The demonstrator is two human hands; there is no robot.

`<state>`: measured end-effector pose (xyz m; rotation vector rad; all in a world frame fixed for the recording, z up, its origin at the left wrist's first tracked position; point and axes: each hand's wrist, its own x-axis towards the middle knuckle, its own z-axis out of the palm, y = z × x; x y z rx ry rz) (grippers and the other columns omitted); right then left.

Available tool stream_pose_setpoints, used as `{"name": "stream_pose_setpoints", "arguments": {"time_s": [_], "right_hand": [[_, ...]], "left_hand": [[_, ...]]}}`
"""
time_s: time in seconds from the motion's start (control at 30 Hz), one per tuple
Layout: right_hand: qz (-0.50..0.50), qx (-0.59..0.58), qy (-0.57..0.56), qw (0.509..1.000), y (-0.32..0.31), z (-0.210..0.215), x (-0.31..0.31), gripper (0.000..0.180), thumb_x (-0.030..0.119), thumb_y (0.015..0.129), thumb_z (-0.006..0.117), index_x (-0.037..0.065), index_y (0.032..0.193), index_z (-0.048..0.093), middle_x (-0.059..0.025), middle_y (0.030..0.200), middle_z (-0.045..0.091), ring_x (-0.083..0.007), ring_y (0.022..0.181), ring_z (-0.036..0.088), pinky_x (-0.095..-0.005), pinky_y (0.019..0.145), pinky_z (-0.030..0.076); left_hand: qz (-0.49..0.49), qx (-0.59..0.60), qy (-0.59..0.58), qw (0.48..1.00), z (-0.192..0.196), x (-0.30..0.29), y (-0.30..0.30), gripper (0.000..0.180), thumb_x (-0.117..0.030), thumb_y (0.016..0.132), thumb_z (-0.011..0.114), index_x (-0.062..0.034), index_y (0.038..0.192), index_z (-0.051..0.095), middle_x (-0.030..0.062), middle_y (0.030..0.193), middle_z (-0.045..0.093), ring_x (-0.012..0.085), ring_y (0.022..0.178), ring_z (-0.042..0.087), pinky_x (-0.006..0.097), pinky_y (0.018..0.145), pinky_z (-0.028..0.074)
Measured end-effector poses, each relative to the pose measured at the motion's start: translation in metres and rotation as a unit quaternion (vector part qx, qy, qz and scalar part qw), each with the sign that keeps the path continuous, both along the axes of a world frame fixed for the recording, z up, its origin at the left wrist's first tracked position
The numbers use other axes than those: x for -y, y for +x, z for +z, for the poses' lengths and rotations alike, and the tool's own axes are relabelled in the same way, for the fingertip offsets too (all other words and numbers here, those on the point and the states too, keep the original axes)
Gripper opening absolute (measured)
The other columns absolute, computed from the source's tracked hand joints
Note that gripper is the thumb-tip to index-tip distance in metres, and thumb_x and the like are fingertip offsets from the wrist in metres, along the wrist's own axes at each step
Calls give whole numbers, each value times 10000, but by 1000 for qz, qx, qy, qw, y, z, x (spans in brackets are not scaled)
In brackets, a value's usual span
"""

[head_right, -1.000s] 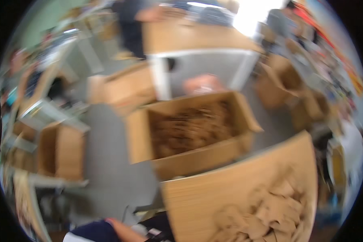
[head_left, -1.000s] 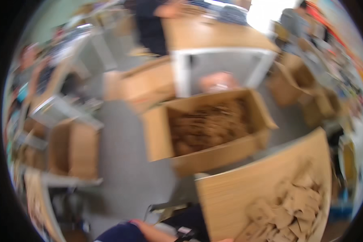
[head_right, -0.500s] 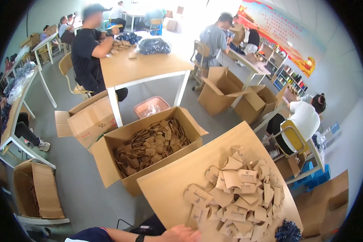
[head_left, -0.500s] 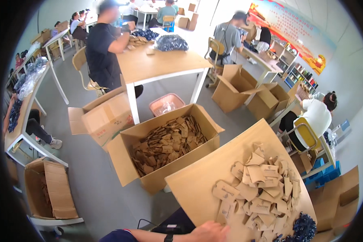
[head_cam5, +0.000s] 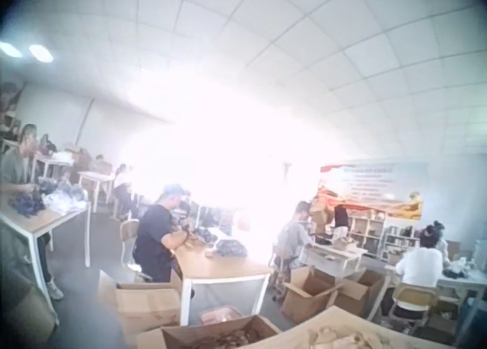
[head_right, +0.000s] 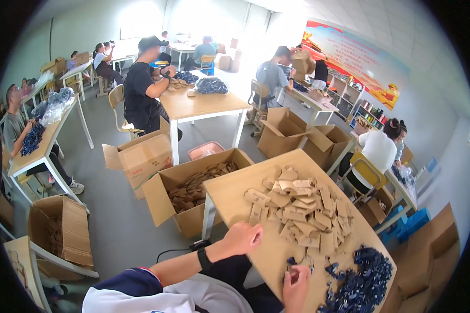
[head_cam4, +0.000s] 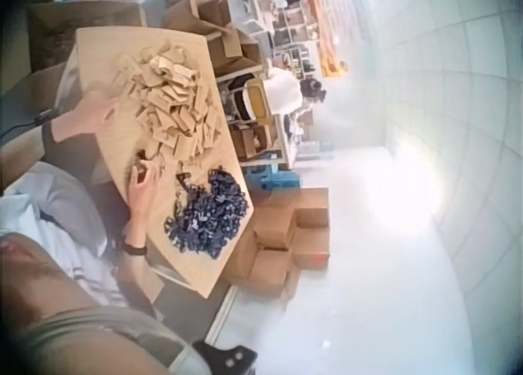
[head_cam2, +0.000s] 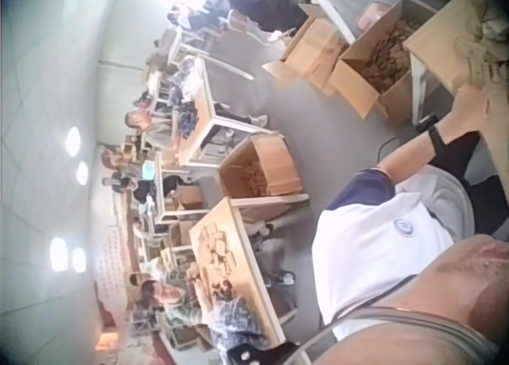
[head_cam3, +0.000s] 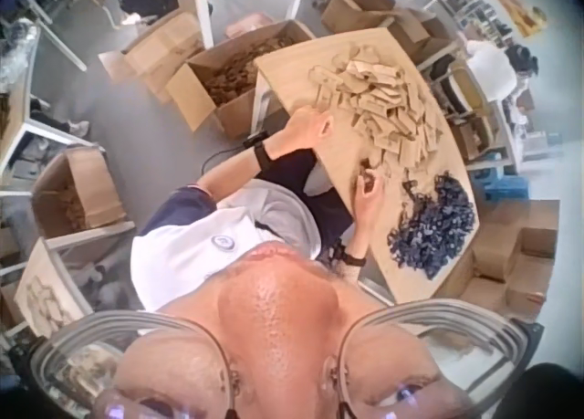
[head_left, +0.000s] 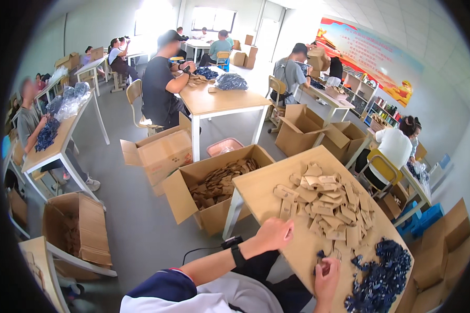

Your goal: The recorder is placing small coiled cables with plastic ends into small cardboard sleeves and folding the ends to secure them.

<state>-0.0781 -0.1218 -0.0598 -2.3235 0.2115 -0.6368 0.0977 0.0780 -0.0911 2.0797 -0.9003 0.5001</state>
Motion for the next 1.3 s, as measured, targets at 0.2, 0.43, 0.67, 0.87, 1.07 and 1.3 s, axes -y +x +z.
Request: {"name": "stream_pose_setpoints", "arguments": {"time_s": [0.2, 0.43, 0.67, 0.87, 1.07, 1.3], "right_hand": [[42, 44, -103, 993, -6, 12, -9, 258, 22, 723, 725, 33, 940, 585, -118, 952, 565, -269, 821, 579, -348, 735, 478], [68, 29, -122, 990, -3, 12, -13, 216, 57, 714, 748, 26, 884, 619, -136, 973, 604, -329, 929, 587, -390, 809, 476], [95, 15, -142, 985, 3, 15, -10, 253, 88, 758, 759, 38, 946, 598, -123, 982, 620, -302, 867, 607, -400, 773, 495], [153, -46, -169, 972, -2, 34, -14, 330, 140, 780, 740, 32, 1054, 591, -158, 1072, 597, -331, 961, 574, -411, 851, 468], [104, -110, -207, 967, -28, 20, -29, 399, 97, 767, 724, 69, 1153, 628, -105, 1191, 603, -338, 1078, 550, -427, 936, 449], [-14, 57, -9, 998, -60, 26, -39, 226, -32, 810, 685, 50, 1021, 676, -123, 913, 678, -289, 834, 655, -397, 795, 523]], "left_hand": [[18, -18, 3, 1000, 6, 3, -7, 104, -168, 784, 626, -94, 822, 563, 109, 642, 626, 339, 634, 628, 461, 591, 477], [22, -38, 20, 999, 3, 2, -5, 112, -178, 790, 626, -102, 845, 565, 94, 656, 638, 328, 635, 633, 453, 583, 484], [20, -43, 21, 999, 10, 3, -5, 127, -157, 774, 634, -108, 858, 551, 57, 648, 628, 290, 634, 631, 418, 586, 485], [0, -22, -4, 1000, 15, 1, -4, 144, -114, 738, 660, -122, 843, 562, 33, 598, 577, 251, 578, 601, 377, 545, 447], [5, -7, -5, 1000, 14, 6, 5, 151, -95, 718, 676, -134, 824, 577, 7, 551, 524, 223, 508, 548, 348, 520, 401], [-220, -161, -71, 959, 32, 0, -26, 292, -208, 760, 746, -92, 997, 621, 75, 876, 649, 230, 770, 626, 338, 678, 486]]}}
